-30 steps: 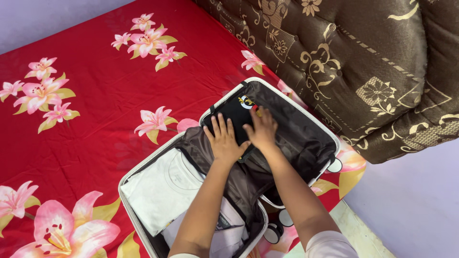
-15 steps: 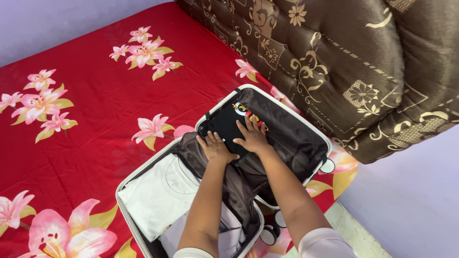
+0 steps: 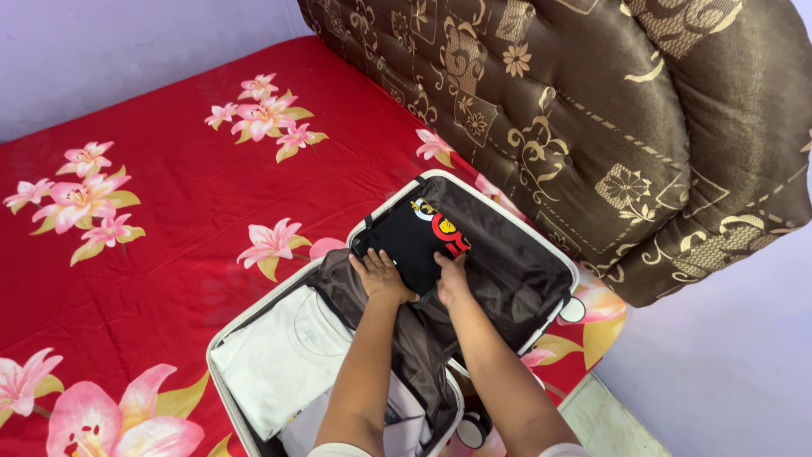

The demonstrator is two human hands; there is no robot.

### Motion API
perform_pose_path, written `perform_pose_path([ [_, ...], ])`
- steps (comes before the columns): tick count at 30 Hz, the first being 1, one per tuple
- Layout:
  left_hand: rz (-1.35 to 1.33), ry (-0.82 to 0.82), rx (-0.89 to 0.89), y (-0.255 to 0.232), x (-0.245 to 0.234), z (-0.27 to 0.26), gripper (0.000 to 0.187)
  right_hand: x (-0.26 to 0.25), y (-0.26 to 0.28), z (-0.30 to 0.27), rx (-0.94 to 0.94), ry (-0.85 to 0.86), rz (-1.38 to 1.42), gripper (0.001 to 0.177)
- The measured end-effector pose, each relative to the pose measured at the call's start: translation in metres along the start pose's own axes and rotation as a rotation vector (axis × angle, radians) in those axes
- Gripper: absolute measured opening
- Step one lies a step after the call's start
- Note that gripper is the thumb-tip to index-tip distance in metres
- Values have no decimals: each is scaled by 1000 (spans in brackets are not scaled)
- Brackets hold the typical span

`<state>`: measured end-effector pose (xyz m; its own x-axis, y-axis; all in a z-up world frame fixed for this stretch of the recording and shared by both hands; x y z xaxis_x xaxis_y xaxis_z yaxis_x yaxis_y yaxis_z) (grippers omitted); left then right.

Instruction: The person folds a white t-shirt, a black long-sleeve shirt, and a beige graphic t-shirt on a bed, then places each folded item into an open suitcase. The person handles each garment one at a time, smoothing and folding them before packing.

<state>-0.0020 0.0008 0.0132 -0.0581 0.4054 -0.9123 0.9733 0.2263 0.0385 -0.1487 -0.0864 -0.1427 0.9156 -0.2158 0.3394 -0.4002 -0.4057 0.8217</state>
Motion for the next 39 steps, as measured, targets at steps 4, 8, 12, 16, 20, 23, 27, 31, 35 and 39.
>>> perform_pose_path([
  [4, -11, -4, 0, 0, 4, 3, 144, -7, -2, 3, 3, 120, -1, 102],
  [8, -161, -162, 48, 11, 11, -4, 138, -14, 13, -9, -312, -13, -145, 93],
  [12, -423, -613, 246, 45, 29, -12, 89, 7, 26, -38, -611, -319, -736, 75],
  [16, -546, -992, 391, 104, 54, -28, 44, 50, 24, -84, -970, -64, -1001, 47],
  [20, -609, -1095, 320, 172, 75, -72, 32, 108, -2, -153, -1120, 241, -985, 35],
  [23, -673, -1113, 246, 225, 91, -122, 28, 147, -31, -217, -1164, 400, -1013, 33],
  [27, -704, -1196, 138, 296, 119, -203, 25, 187, -72, -303, -1131, 662, -1047, 32],
  [31, -710, -1235, 21, 370, 160, -298, 25, 226, -127, -394, -1185, 858, -1090, 33],
  [35, -640, -1251, -120, 448, 218, -412, 26, 261, -199, -496, -1183, 1020, -1095, 37],
  [39, -638, -1281, -303, 525, 295, -536, 26, 275, -291, -605, -1148, 1178, -1125, 42],
])
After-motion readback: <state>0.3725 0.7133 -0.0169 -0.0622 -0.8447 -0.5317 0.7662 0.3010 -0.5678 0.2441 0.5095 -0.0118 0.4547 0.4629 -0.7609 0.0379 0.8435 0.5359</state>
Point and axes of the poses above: each hand's wrist, its own z-axis towards the middle knuckle, its own x-axis out of the palm, y = z × x, the point moved 1 cm from there along z, towards the middle knuckle, and after that the axes turned 6 degrees about -z, right-handed, at the moved point
